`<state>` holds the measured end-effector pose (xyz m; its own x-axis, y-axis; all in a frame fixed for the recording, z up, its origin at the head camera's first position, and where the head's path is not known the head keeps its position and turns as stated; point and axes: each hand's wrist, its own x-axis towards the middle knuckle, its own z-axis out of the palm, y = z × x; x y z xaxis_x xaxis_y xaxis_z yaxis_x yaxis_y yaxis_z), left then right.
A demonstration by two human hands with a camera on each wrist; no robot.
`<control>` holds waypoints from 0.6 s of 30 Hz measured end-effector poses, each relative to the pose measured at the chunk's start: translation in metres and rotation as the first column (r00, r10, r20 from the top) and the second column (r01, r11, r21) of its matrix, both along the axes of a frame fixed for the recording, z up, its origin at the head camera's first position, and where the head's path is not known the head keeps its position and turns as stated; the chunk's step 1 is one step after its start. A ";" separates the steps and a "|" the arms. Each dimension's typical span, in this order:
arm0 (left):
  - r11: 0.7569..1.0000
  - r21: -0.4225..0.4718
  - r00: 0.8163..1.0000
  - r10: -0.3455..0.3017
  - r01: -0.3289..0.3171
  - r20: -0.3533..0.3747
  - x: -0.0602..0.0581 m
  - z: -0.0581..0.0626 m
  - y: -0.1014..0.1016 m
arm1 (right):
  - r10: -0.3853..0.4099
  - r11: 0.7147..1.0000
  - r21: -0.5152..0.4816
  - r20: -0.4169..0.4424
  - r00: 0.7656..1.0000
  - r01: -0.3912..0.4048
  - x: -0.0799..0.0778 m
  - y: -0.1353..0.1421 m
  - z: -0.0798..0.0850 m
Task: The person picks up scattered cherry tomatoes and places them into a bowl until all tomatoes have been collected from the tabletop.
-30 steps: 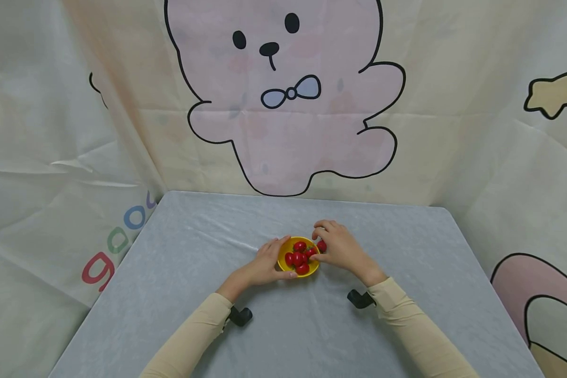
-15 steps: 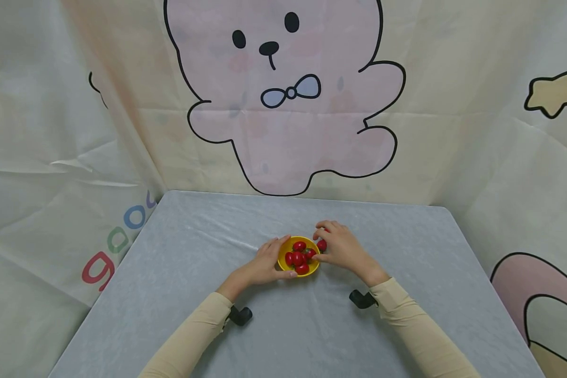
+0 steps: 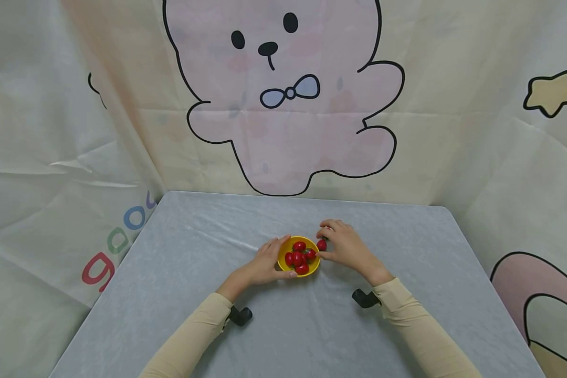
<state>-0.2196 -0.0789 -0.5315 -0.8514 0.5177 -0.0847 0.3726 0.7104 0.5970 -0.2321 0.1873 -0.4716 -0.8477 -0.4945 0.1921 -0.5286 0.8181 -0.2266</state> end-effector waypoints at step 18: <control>1.000 0.005 1.000 -0.011 0.011 -0.003 -0.002 -0.002 -0.001 | -0.007 1.000 -0.025 -0.004 1.000 0.007 -0.011 0.014 -0.010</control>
